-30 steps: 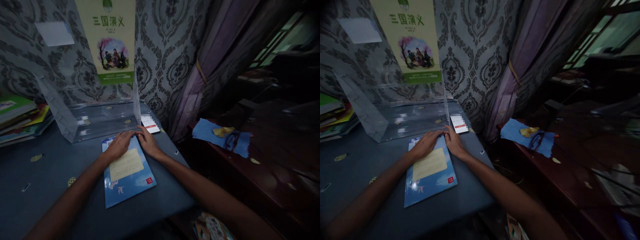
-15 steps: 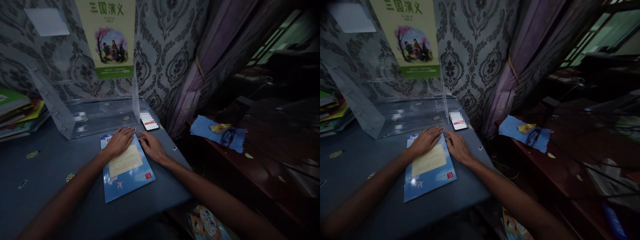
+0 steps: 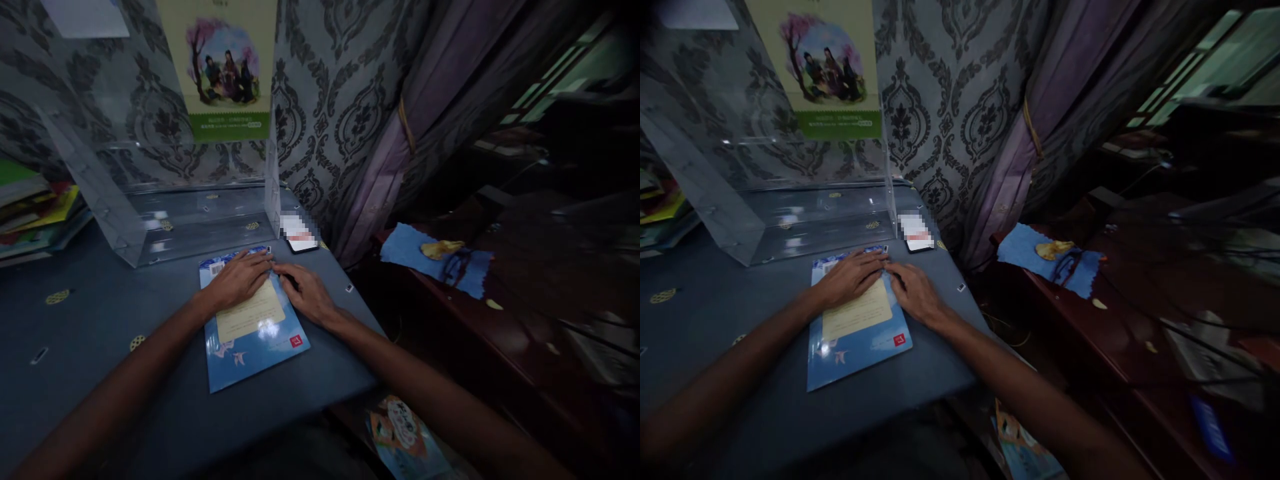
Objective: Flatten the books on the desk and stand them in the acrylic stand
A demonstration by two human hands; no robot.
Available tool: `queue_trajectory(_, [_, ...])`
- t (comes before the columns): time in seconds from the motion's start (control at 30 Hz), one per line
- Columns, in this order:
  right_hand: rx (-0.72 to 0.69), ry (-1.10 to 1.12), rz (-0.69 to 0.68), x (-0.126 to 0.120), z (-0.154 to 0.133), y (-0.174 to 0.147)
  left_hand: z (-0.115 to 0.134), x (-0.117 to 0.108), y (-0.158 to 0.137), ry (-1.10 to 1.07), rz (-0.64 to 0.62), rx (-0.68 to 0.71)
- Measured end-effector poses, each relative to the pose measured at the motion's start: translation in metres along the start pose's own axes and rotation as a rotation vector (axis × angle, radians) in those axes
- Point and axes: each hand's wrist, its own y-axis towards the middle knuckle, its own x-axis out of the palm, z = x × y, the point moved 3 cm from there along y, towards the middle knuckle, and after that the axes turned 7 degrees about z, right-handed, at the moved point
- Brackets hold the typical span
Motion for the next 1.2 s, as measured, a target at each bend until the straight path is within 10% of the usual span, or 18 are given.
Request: queue_trajectory(1.2, [-0.344, 0.041, -0.065, -0.046, -0.031, -0.080, 0.072, -0.002, -0.051, -0.033, -0.096, 0.145])
